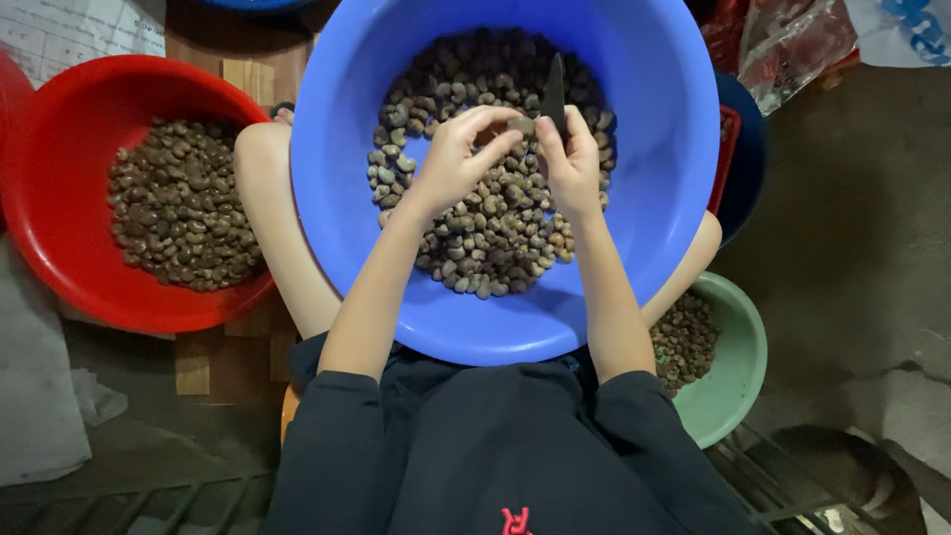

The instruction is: Peeling or deshelling nuts manually using a small knife

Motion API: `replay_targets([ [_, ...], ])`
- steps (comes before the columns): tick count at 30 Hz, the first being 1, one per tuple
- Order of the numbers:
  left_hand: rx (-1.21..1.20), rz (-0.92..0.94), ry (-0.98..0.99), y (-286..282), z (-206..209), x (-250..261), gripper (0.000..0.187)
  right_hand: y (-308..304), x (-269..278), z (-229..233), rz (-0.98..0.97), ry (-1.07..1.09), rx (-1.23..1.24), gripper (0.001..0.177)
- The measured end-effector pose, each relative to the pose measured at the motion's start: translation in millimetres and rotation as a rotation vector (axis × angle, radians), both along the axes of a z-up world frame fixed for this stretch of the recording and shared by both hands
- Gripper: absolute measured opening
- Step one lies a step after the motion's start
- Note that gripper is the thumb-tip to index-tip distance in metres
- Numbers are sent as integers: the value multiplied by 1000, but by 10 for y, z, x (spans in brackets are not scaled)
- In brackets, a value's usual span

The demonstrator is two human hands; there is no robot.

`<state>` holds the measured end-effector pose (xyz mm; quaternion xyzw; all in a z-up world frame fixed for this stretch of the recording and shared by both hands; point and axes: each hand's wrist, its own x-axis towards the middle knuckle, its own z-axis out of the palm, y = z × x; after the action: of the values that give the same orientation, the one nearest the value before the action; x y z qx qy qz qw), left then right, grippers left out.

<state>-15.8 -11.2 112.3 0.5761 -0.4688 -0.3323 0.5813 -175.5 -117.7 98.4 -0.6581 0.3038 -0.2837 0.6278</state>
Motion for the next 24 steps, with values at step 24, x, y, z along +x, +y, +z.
replay_targets([
  [24, -209, -6, -281, -46, -288, -200, 24, 2, -188, -806, -203, 83, 257, 37],
])
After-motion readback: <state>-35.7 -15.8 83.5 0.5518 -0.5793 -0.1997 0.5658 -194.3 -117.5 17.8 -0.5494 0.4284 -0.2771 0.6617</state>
